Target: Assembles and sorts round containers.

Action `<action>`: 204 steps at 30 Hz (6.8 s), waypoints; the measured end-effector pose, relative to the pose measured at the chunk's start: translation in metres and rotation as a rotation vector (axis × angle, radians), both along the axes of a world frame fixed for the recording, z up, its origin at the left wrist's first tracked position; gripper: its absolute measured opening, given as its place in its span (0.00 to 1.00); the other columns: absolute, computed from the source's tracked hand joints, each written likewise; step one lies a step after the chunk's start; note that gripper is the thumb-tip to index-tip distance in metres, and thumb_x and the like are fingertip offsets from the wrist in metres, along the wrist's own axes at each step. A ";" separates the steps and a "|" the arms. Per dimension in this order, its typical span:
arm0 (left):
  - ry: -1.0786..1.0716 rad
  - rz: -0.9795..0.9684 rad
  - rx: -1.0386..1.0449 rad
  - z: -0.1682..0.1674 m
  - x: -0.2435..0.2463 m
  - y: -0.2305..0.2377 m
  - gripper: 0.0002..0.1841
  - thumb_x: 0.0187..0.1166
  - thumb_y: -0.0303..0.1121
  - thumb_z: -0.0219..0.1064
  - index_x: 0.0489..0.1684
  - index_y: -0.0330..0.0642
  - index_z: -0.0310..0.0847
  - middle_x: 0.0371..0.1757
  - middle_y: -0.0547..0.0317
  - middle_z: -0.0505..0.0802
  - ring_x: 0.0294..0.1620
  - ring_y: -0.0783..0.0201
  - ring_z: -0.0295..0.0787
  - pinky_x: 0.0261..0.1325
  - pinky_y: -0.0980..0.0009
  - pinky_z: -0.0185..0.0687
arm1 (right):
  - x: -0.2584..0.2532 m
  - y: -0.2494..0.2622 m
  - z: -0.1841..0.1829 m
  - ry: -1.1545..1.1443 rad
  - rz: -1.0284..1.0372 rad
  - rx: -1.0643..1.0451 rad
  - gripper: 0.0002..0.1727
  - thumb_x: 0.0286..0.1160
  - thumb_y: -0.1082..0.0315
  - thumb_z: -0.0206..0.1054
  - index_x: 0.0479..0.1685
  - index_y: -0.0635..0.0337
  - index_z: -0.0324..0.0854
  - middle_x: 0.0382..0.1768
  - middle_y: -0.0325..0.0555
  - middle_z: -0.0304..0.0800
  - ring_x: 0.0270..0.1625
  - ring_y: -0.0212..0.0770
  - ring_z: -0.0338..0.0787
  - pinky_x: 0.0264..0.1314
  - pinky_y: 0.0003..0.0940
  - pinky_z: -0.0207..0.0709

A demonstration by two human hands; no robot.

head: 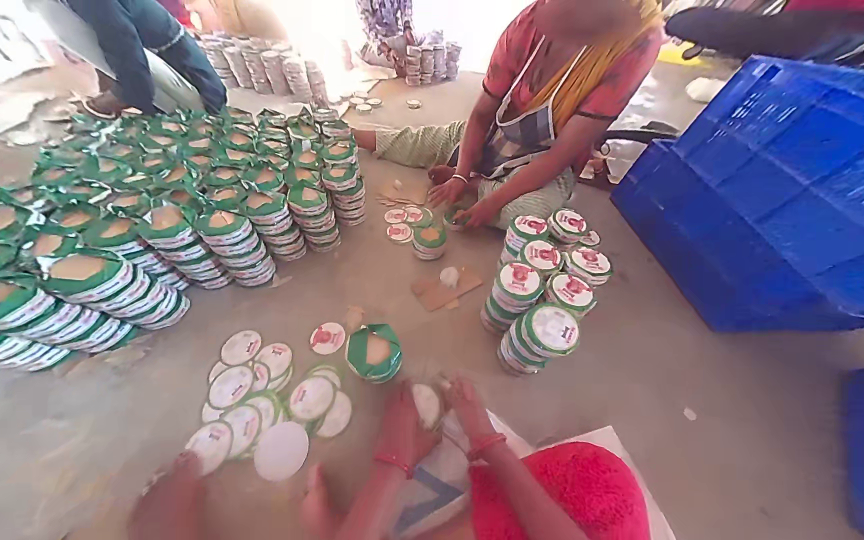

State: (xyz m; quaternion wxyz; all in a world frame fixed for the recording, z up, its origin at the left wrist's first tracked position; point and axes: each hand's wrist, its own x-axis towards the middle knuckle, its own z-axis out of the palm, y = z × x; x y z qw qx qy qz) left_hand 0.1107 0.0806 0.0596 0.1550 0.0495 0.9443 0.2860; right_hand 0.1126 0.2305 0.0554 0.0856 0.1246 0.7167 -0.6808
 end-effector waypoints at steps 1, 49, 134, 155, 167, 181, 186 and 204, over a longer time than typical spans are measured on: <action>0.124 0.066 0.101 -0.005 0.005 -0.003 0.64 0.45 0.52 0.88 0.88 0.27 0.55 0.81 0.29 0.74 0.83 0.34 0.69 0.85 0.46 0.63 | -0.003 0.001 0.001 -0.001 -0.092 -0.076 0.33 0.88 0.70 0.52 0.90 0.72 0.47 0.78 0.67 0.74 0.73 0.51 0.85 0.77 0.42 0.78; 0.303 0.262 -0.102 -0.069 0.023 -0.019 0.48 0.77 0.64 0.55 0.88 0.31 0.61 0.87 0.32 0.69 0.89 0.24 0.53 0.86 0.28 0.41 | -0.217 0.024 -0.015 0.021 0.124 1.288 0.50 0.72 0.30 0.61 0.90 0.53 0.64 0.97 0.49 0.40 0.97 0.61 0.31 0.89 0.77 0.19; 0.172 -0.414 0.209 -0.032 -0.001 -0.085 0.34 0.67 0.43 0.81 0.77 0.45 0.79 0.85 0.50 0.76 0.82 0.46 0.76 0.74 0.49 0.78 | 0.090 -0.016 0.013 0.288 0.583 1.131 0.37 0.69 0.33 0.66 0.78 0.38 0.81 0.88 0.40 0.69 0.92 0.67 0.56 0.83 0.76 0.54; 0.020 -0.181 0.352 -0.035 -0.005 -0.083 0.56 0.49 0.43 0.90 0.82 0.29 0.63 0.76 0.36 0.80 0.79 0.45 0.76 0.83 0.54 0.69 | 0.047 -0.061 0.012 0.302 0.641 1.211 0.40 0.70 0.25 0.59 0.78 0.36 0.81 0.92 0.35 0.60 0.95 0.60 0.49 0.89 0.73 0.42; 0.069 -0.147 0.396 -0.039 0.000 -0.082 0.51 0.52 0.35 0.87 0.80 0.24 0.61 0.76 0.35 0.81 0.79 0.46 0.77 0.83 0.57 0.69 | 0.028 -0.058 0.009 0.367 0.595 1.310 0.43 0.71 0.28 0.60 0.76 0.50 0.83 0.87 0.43 0.70 0.93 0.62 0.56 0.88 0.76 0.40; 0.069 0.225 0.012 0.016 -0.003 -0.163 0.21 0.75 0.34 0.73 0.66 0.37 0.85 0.67 0.39 0.88 0.74 0.41 0.81 0.80 0.43 0.70 | 0.042 -0.010 0.014 0.545 0.125 0.841 0.20 0.73 0.54 0.71 0.50 0.63 0.92 0.67 0.66 0.85 0.79 0.76 0.72 0.78 0.73 0.64; -0.175 0.809 -0.213 -0.002 0.011 -0.220 0.53 0.56 0.56 0.86 0.84 0.39 0.65 0.82 0.20 0.67 0.82 0.23 0.62 0.78 0.33 0.64 | 0.032 -0.016 0.016 0.683 0.002 0.763 0.22 0.73 0.52 0.68 0.47 0.63 0.93 0.62 0.64 0.88 0.74 0.74 0.78 0.74 0.70 0.70; 0.645 -0.165 0.413 0.011 -0.010 -0.083 0.09 0.73 0.31 0.73 0.47 0.47 0.96 0.59 0.55 0.94 0.64 0.51 0.88 0.70 0.50 0.79 | -0.003 -0.040 0.014 0.713 0.243 0.469 0.22 0.74 0.83 0.61 0.68 0.67 0.85 0.55 0.51 0.97 0.55 0.45 0.97 0.62 0.44 0.89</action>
